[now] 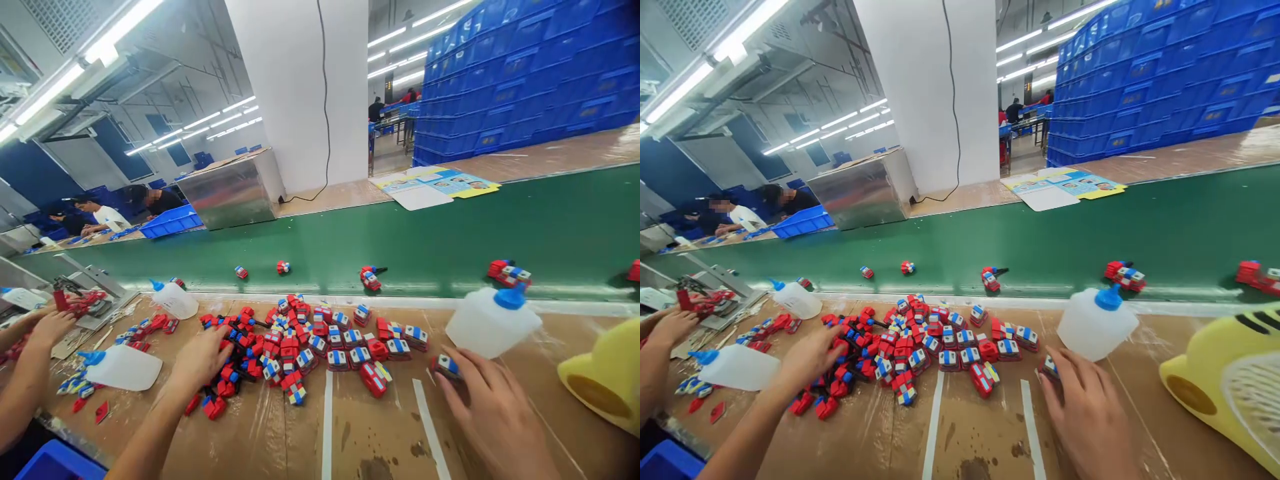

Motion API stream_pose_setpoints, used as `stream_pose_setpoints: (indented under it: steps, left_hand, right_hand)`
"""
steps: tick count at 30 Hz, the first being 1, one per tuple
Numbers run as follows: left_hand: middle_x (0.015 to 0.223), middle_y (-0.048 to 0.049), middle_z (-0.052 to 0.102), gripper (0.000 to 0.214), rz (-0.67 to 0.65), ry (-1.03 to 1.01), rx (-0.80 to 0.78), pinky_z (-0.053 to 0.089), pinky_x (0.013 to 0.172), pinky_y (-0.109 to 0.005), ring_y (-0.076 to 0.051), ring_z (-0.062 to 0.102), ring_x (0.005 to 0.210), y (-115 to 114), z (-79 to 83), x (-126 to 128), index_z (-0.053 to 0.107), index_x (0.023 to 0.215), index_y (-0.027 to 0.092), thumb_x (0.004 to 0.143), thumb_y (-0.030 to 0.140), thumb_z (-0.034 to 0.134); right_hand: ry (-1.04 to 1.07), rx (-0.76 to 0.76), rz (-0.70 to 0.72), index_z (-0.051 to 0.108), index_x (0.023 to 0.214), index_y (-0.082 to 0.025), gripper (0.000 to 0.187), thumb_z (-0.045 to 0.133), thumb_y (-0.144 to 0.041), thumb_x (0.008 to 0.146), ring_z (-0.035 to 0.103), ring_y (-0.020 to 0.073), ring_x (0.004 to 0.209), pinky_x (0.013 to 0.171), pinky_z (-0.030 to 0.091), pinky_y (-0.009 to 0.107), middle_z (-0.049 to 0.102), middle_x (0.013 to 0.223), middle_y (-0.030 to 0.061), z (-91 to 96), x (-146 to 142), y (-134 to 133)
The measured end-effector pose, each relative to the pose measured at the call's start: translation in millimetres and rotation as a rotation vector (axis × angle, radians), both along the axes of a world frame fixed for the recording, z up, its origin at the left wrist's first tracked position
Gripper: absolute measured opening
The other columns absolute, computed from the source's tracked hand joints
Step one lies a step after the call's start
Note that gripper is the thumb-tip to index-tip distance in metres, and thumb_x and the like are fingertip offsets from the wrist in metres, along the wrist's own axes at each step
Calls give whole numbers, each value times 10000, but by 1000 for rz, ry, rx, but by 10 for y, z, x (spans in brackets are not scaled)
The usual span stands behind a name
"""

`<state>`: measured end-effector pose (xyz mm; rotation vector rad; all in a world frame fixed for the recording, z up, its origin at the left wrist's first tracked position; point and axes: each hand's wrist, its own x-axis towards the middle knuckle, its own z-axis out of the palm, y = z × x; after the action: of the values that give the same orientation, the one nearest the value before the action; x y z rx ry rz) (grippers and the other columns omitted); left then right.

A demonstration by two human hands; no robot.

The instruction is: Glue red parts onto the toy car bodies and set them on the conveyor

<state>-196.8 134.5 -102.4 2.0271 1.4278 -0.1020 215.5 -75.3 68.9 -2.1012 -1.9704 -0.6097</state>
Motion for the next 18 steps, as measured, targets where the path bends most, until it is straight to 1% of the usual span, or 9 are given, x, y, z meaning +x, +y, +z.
stream_pose_setpoints:
  steps: [1, 3, 5, 7, 8, 10, 13, 15, 18]
  left_hand:
    - [1101, -142, 607, 436, 1, 48, -69, 473, 955, -564, -338, 591, 1059, -243, -81, -194, 598, 1199, 140, 926, 398, 376]
    - [1363, -129, 498, 505, 6, 91, -211, 460, 1045, -521, -310, 572, 1178, -721, -297, -424, 519, 1373, 237, 914, 399, 385]
    - [1535, -85, 285, 591, 34, 28, -315, 401, 1166, -422, -241, 466, 1352, -1102, -523, -451, 350, 1497, 337, 913, 427, 374]
    - [1523, -81, 242, 586, 125, -90, -318, 402, 1173, -361, -190, 459, 1347, -1328, -694, -351, 349, 1496, 327, 925, 456, 320]
    - [1478, -89, 284, 570, 176, -145, -304, 431, 1142, -358, -179, 494, 1296, -1385, -752, -288, 383, 1474, 306, 934, 456, 283]
    - [1383, -86, 371, 537, 259, -224, -269, 490, 1059, -364, -170, 557, 1178, -1424, -828, -195, 439, 1422, 293, 944, 430, 235]
    - [1424, -82, 374, 559, 287, -241, -283, 508, 1040, -385, -207, 565, 1201, -1437, -908, -187, 392, 1465, 313, 913, 325, 298]
    - [1464, -92, 370, 606, 285, -235, -358, 493, 1064, -396, -243, 561, 1231, -1474, -959, -229, 420, 1460, 314, 858, 251, 406]
    - [1263, -147, 570, 458, 381, -241, -516, 539, 976, -350, -226, 656, 1056, -1557, -1006, -269, 567, 1308, 204, 899, 305, 389]
  right_hand:
    - [63, -2, 33, 558, 1226, -179, 386, 316, -456, 1109, 497, 289, 1024, 951, 342, 421, 513, 1180, 50, 17, -114, 131]
    - [204, -79, 154, 570, 1180, -222, 305, 373, -444, 1110, 508, 222, 1037, 898, 364, 343, 523, 1158, -4, -50, -345, 508]
    - [259, -259, 248, 579, 1128, -207, 261, 380, -370, 1086, 510, 177, 1027, 862, 389, 304, 533, 1119, -15, -274, -542, 1056]
    - [203, -420, 285, 609, 1066, -175, 123, 513, -196, 991, 526, 151, 960, 843, 420, 262, 549, 1029, -10, -631, -692, 1732]
    - [156, -507, 281, 623, 1082, -158, 150, 591, -104, 946, 532, 148, 939, 842, 437, 240, 550, 1019, 0, -835, -755, 2086]
    - [16, -629, 255, 588, 1262, -103, 364, 629, 11, 919, 538, 183, 946, 857, 473, 266, 532, 1098, 60, -1235, -869, 2746]
    - [-246, -759, 338, 487, 1448, -178, 666, 639, 100, 862, 408, 298, 1194, 993, 451, 439, 267, 1447, 106, -1676, -1018, 3459]
    - [-375, -843, 387, 542, 1394, -185, 584, 663, 78, 887, 378, 316, 1225, 1005, 444, 487, 259, 1451, 93, -1841, -1088, 3709]
    - [-472, -912, 352, 648, 1114, -89, 164, 633, 5, 981, 452, 272, 1151, 969, 484, 434, 463, 1225, 101, -1947, -1105, 3806]
